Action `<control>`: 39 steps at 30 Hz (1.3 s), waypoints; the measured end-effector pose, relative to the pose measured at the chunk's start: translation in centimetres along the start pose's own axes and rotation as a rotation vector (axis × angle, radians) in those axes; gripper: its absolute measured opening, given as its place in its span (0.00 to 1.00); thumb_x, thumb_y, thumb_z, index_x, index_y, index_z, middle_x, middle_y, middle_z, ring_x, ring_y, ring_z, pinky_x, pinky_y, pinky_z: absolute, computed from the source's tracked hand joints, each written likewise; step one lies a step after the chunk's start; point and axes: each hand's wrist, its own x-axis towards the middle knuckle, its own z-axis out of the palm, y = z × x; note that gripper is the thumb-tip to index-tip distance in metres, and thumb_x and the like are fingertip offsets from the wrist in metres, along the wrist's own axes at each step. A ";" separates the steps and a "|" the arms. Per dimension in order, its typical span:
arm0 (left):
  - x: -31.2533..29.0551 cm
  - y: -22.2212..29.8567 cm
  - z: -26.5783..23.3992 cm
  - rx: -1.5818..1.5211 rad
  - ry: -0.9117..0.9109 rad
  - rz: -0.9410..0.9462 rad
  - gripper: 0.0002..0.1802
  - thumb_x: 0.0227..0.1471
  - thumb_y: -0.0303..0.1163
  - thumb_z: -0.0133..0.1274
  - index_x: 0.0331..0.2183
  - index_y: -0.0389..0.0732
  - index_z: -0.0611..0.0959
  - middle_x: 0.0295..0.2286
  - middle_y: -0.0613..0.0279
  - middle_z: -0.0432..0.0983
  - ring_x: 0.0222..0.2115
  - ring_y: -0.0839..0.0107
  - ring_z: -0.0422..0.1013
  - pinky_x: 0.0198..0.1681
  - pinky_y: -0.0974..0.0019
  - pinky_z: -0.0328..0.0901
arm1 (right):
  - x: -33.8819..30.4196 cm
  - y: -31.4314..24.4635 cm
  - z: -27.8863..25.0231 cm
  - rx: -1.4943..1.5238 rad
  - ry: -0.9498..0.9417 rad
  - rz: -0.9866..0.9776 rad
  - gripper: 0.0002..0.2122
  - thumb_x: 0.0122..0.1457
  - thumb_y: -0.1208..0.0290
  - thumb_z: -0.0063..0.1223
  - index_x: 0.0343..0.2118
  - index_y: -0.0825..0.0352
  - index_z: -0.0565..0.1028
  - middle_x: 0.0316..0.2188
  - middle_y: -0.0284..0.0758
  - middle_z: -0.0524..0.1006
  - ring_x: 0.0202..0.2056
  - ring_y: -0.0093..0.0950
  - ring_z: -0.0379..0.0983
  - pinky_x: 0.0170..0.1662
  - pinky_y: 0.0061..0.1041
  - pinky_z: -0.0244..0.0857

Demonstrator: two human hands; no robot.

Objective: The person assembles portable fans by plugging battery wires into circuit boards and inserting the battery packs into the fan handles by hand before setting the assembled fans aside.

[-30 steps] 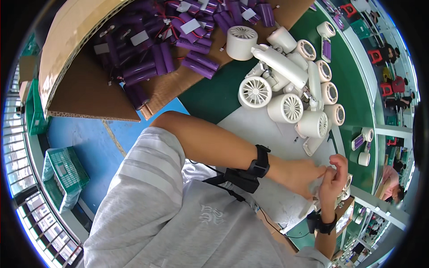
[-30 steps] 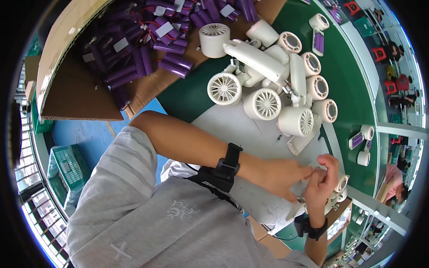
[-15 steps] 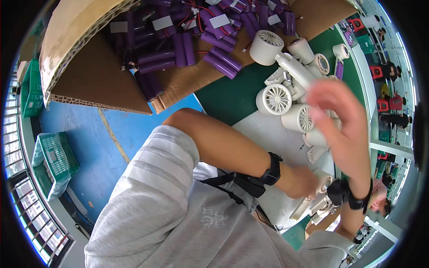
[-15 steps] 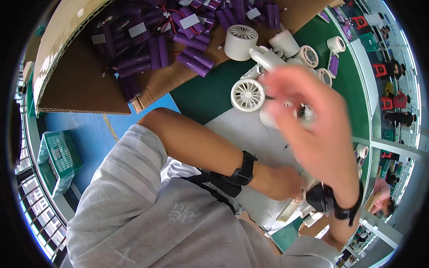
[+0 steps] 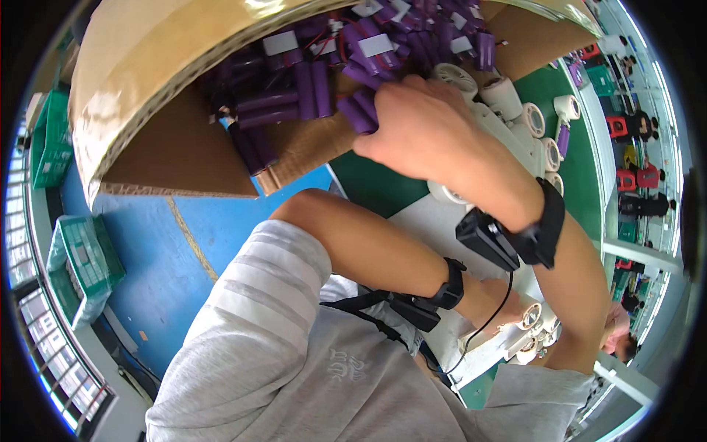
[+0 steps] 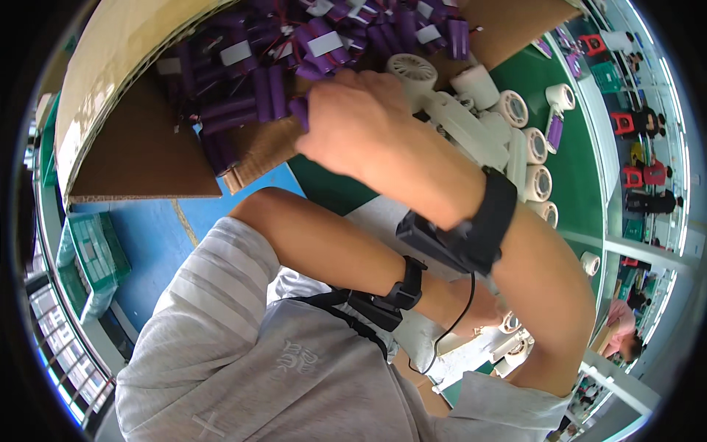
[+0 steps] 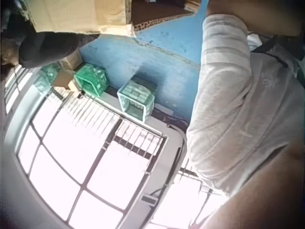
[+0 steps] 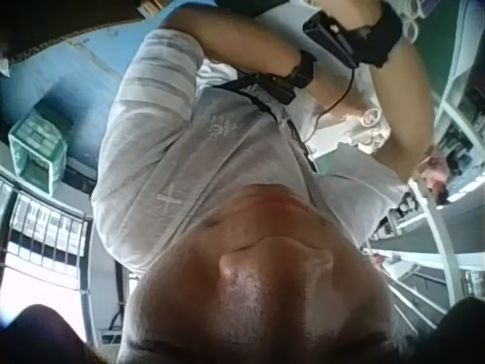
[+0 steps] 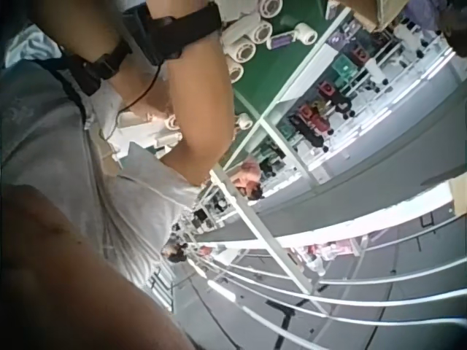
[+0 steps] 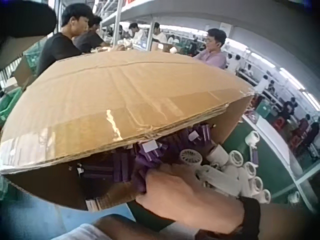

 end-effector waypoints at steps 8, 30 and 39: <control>-1.9 -1.0 0.6 -0.301 0.185 0.105 0.19 0.39 0.36 0.63 0.33 0.37 0.76 0.29 0.52 0.76 0.34 0.52 0.74 0.35 0.55 0.68 | -14.8 5.6 -7.2 0.828 -0.204 0.299 0.16 0.46 0.64 0.61 0.30 0.73 0.74 0.25 0.39 0.77 0.28 0.27 0.75 0.30 0.23 0.67; -0.3 0.4 -2.8 -0.353 0.081 -0.223 0.14 0.39 0.26 0.66 0.29 0.40 0.76 0.24 0.63 0.72 0.21 0.70 0.68 0.23 0.69 0.62 | -35.0 4.9 10.4 0.626 0.600 1.034 0.10 0.45 0.82 0.62 0.26 0.70 0.69 0.22 0.35 0.68 0.24 0.25 0.64 0.25 0.24 0.58; -0.3 0.5 -3.4 -0.372 0.023 -0.288 0.14 0.40 0.16 0.62 0.32 0.39 0.79 0.28 0.64 0.76 0.23 0.75 0.71 0.22 0.74 0.64 | -34.5 4.7 11.8 0.542 0.842 0.635 0.13 0.39 0.83 0.64 0.25 0.67 0.70 0.29 0.38 0.75 0.28 0.33 0.70 0.28 0.26 0.64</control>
